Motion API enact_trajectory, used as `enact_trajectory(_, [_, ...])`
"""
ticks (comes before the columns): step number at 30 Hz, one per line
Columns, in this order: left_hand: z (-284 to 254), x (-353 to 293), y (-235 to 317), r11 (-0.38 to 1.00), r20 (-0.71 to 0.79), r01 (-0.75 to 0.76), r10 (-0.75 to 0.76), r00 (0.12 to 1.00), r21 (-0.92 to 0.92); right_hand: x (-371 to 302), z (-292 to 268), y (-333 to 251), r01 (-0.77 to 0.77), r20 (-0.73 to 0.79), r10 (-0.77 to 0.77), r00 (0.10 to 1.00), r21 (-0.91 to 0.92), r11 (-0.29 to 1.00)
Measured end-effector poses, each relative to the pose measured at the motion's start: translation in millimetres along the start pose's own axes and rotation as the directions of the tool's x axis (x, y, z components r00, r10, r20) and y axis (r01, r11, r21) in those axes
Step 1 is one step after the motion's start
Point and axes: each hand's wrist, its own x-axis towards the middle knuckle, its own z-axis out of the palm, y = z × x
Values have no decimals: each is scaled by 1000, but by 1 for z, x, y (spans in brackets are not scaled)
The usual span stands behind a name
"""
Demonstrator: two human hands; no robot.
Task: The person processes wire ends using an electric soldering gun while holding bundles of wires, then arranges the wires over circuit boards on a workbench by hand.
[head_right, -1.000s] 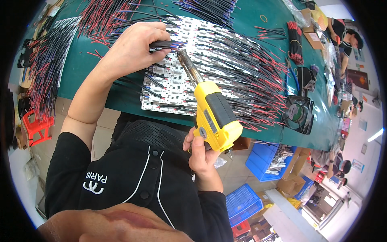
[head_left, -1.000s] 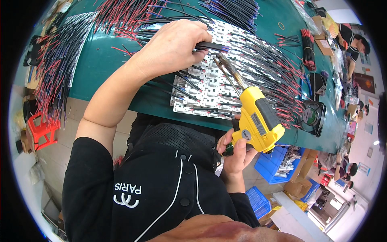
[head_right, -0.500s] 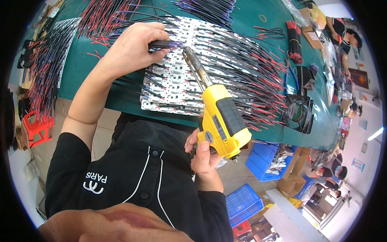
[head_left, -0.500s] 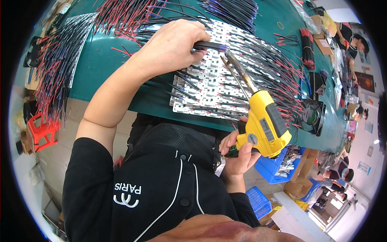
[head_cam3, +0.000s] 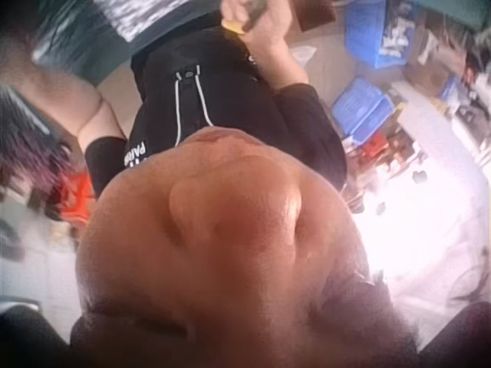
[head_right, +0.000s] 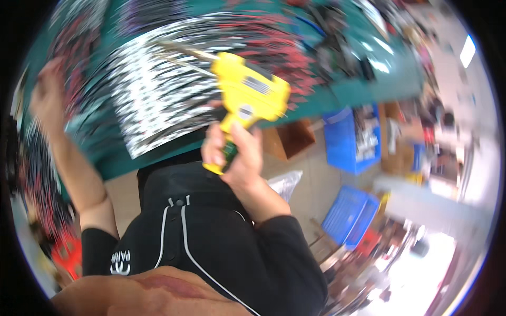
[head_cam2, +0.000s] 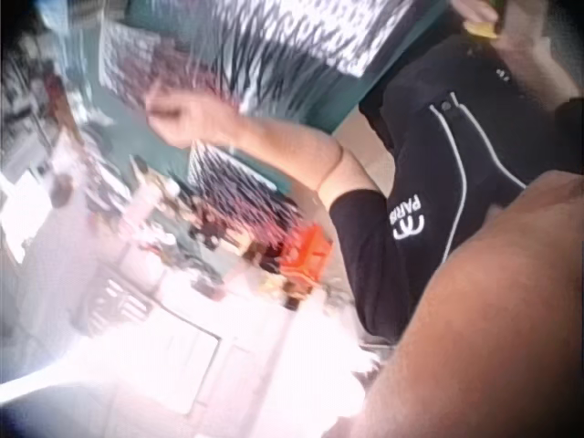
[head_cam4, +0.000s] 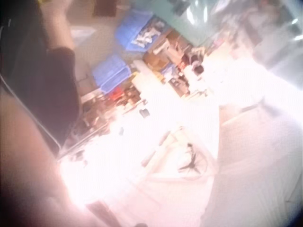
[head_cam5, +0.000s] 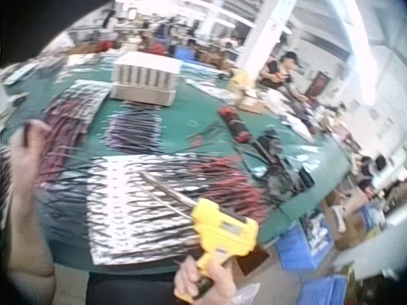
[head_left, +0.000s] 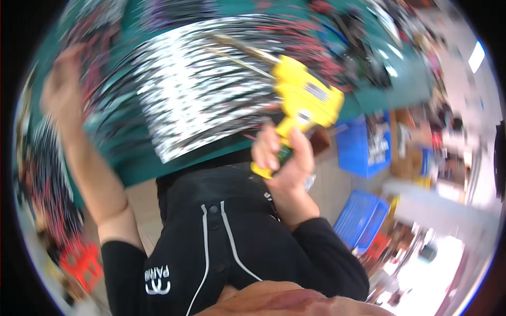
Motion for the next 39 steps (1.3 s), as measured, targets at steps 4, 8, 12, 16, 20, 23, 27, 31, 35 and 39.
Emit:
enact_trajectory(4, [-47, 15, -45, 962, -182, 185, -223, 958, -202, 8, 6, -4, 14, -132, -2, 991, 91, 996])
enact_trajectory(8, [-21, 11, -16, 951, -16, 114, -124, 992, -286, 0, 3, -13, 58, -41, -52, 998, 162, 985])
enact_trajectory(12, [-4, -1, 17, 973, -129, 37, -68, 989, -230, -6, -1, -12, 54, -3, -54, 999, 151, 987])
enact_trajectory(16, [-23, 4, 4, 998, -174, -2, -9, 985, -64, -9, 0, -11, 51, -2, -51, 999, 145, 988])
enact_trajectory(20, [-21, -9, 32, 987, -256, -132, 153, 955, 95, -8, 0, -7, 55, 67, -59, 996, 51, 997])
enact_trajectory(23, [-28, -10, 43, 963, -214, -219, 250, 944, 160, -7, -3, -8, 57, 122, -63, 991, 54, 997])
enact_trajectory(27, [-28, -10, 59, 996, -183, -80, 70, 981, -47, -5, -8, -6, 46, 146, -52, 988, 43, 998])
enact_trajectory(31, [-34, -2, 49, 995, -26, 2, -5, 1000, -104, -3, -15, -3, 61, 163, -58, 985, -13, 998])
enact_trajectory(35, [-9, -11, 63, 970, 196, -103, 147, 970, -220, 1, -11, 1, 43, 145, -41, 989, -9, 999])
enact_trajectory(39, [25, -35, 76, 955, 483, -295, 273, 832, -31, 3, -19, 0, 70, 147, -63, 987, -47, 996])
